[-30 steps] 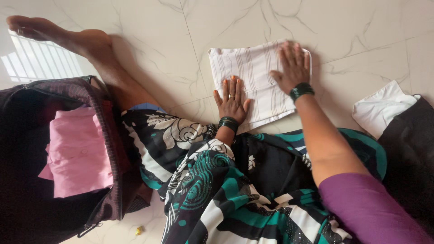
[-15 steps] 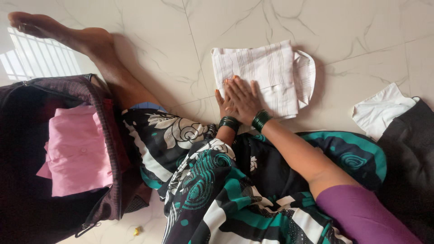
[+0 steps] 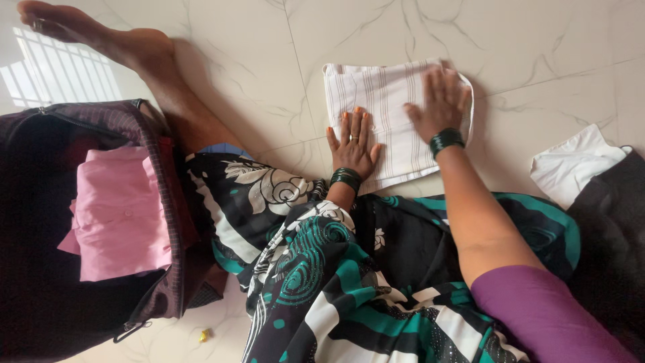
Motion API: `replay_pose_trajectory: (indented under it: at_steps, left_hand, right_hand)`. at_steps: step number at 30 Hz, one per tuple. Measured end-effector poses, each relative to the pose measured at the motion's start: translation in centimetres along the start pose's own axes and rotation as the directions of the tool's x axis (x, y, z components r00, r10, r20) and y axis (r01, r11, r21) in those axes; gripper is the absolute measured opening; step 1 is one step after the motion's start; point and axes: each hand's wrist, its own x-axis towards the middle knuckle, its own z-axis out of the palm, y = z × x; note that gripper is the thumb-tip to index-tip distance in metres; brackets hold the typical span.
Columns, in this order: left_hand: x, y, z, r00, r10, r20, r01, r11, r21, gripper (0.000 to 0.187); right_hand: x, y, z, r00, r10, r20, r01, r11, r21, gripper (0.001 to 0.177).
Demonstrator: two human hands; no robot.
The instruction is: The person sits on the floor and folds a white striped shirt by hand, smoothing it out and folding it into a compact rectangle. The folded shirt is then placed into a dark bag containing other clothes. The person then picks up a pair of black trousers and begins to unfold and smooth them out.
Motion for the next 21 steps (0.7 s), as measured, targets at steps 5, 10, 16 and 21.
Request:
replay_pose_trajectory:
  at_steps: [5, 10, 16, 21]
  left_hand:
    - [-0.1, 0.0, -0.2, 0.998, 0.011, -0.055, -0.013, 1.0, -0.028, 0.085]
    - [-0.2, -0.2, -0.8, 0.986, 0.003, 0.165, -0.016, 0.997, 0.08, 0.087]
    - [0.8, -0.3, 0.8, 0.999, 0.01, 0.049, -0.02, 0.98, 0.198, 0.086]
    - [0.2, 0.0, -0.1, 1.0, -0.005, 0.021, 0.005, 1.0, 0.007, 0.087]
  right_hand:
    - [-1.1, 3.0, 0.1, 0.984, 0.0, -0.176, 0.017, 0.995, 0.094, 0.084]
    - [-4.7, -8.1, 4.0, 0.948, -0.306, -0.087, 0.311, 0.949, 0.053, 0.085]
    - [-3.8, -8.1, 3.9, 0.846, -0.533, 0.007, 0.533, 0.846, 0.029, 0.075]
    - [-0.8, -4.0, 2.6, 0.95, -0.31, 0.025, 0.311, 0.95, -0.01, 0.073]
